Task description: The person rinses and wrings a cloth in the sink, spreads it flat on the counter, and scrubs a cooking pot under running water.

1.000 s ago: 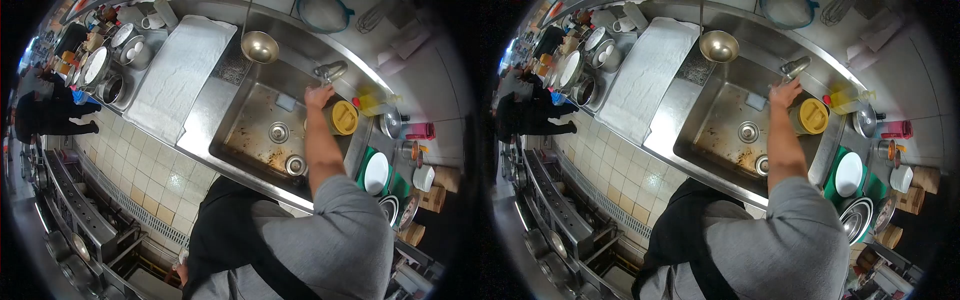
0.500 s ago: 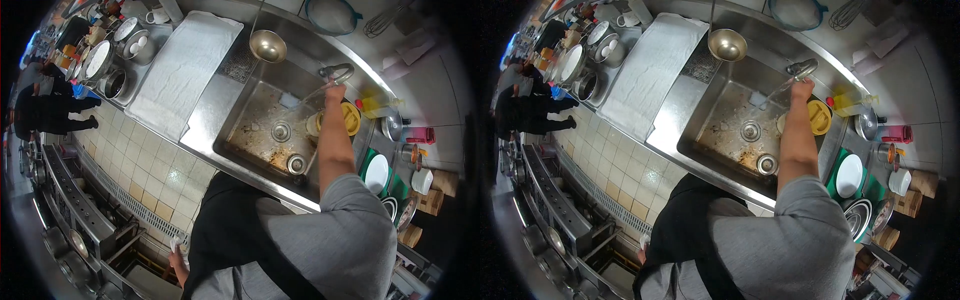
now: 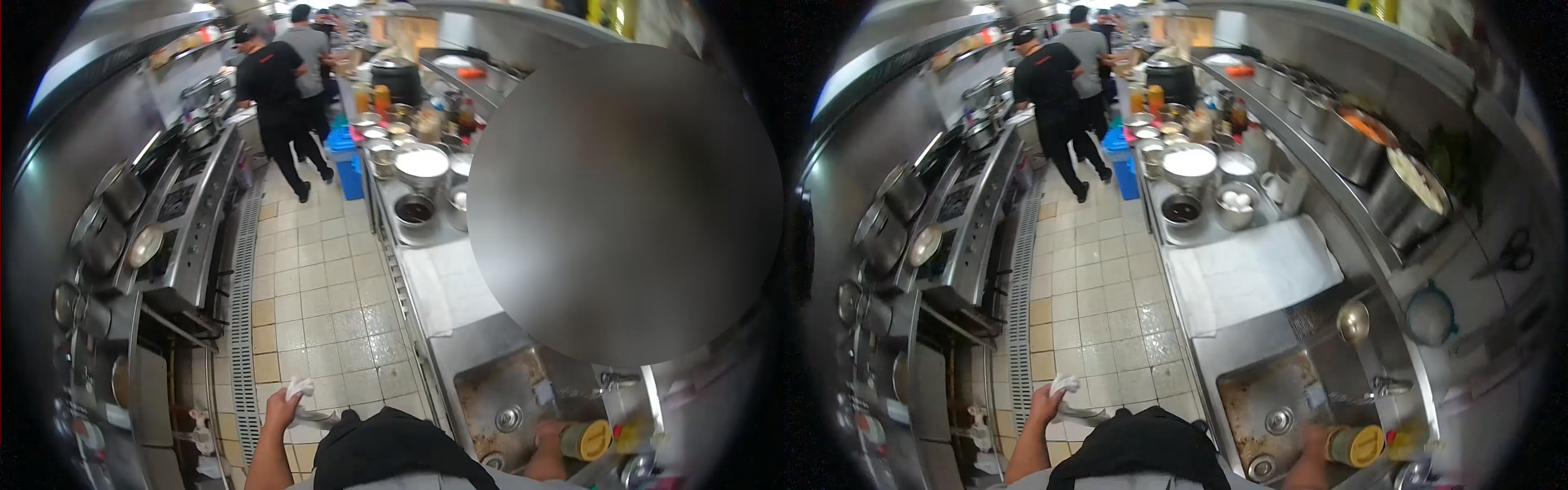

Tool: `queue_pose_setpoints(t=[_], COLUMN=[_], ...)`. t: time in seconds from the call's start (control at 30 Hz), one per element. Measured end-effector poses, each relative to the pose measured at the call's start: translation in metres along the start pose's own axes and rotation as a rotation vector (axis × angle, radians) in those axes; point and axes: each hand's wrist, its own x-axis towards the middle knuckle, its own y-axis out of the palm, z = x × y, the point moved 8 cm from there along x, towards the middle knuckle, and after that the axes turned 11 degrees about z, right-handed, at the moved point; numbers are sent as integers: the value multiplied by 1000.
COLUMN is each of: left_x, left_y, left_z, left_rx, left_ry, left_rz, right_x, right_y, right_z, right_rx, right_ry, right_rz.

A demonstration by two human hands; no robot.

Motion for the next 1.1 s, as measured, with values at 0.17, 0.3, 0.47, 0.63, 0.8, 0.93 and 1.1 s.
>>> queue_pose_setpoints(t=[0.17,0.3,0.47,0.63,0.8,0.93,1.1], left_x=[16,29,24,17,28,44,70], left_y=[8,10,6,3,-7,-12,-6], left_z=[-66,-96,-153,-169,-130,-127,-140], left_rx=[-82,-78,-150,-70,-234,-129,-235], left_ry=[155,282,534,692,527,671,608], left_rz=[122,264,502,647,722,447,459], right_x=[75,-26,-2,-31,-37,-58,-53], right_y=[-9,-230,-325,-403,-424,-454,-495], right_z=[1,-7,79,301,326,324,310], right_rx=[1056,2273,1176,1254,1555,1213,1116], right_ry=[144,-567,-408,-1109,-1041,-1004,-1174], right_rz=[12,-261,-398,-274,-98,-249,-702])
